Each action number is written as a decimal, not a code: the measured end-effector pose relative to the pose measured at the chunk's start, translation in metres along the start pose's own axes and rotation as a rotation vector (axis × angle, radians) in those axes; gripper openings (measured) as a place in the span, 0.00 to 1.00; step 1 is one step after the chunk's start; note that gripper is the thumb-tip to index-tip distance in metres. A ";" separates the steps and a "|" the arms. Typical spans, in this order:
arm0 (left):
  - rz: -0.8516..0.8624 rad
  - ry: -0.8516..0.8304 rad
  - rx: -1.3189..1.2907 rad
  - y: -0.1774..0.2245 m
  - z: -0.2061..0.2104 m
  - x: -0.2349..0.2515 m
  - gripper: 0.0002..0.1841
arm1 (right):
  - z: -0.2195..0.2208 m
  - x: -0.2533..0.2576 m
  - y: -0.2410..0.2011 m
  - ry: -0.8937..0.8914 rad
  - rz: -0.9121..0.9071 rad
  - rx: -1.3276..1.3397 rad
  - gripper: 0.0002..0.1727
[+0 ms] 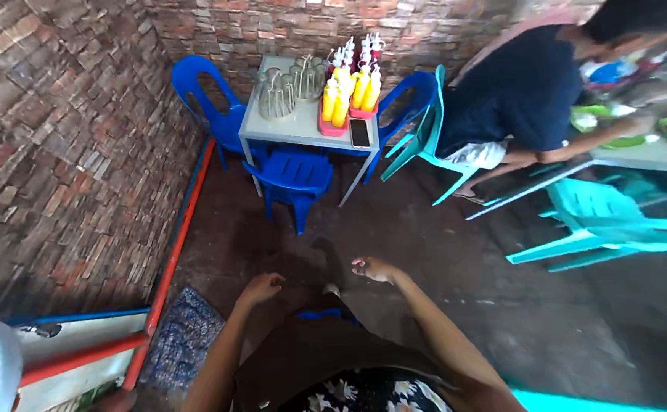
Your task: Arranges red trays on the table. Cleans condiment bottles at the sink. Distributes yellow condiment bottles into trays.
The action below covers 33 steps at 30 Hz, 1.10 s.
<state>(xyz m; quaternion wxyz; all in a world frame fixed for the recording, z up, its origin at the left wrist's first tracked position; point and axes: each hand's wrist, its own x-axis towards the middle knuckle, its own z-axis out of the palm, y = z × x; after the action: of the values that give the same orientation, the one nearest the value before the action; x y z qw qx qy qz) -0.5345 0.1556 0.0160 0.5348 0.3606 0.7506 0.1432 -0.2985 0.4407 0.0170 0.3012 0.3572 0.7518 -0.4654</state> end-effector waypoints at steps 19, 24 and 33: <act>0.083 0.470 -0.833 0.289 -0.322 0.318 0.24 | -0.437 0.325 -0.161 0.766 -0.175 0.149 0.55; 0.170 0.641 -0.516 0.323 -0.340 0.430 0.36 | -0.436 0.317 -0.132 0.671 -0.427 0.393 0.50; 0.182 0.850 -0.197 0.353 -0.334 0.484 0.35 | -0.455 0.302 -0.109 0.558 -0.473 0.695 0.40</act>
<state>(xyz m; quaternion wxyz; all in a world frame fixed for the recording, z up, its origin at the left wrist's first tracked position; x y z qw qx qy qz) -0.7810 0.7960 0.0186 0.1956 0.2815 0.8518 0.3961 -0.6124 0.9004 0.0081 -0.1617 0.3670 0.6645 -0.6306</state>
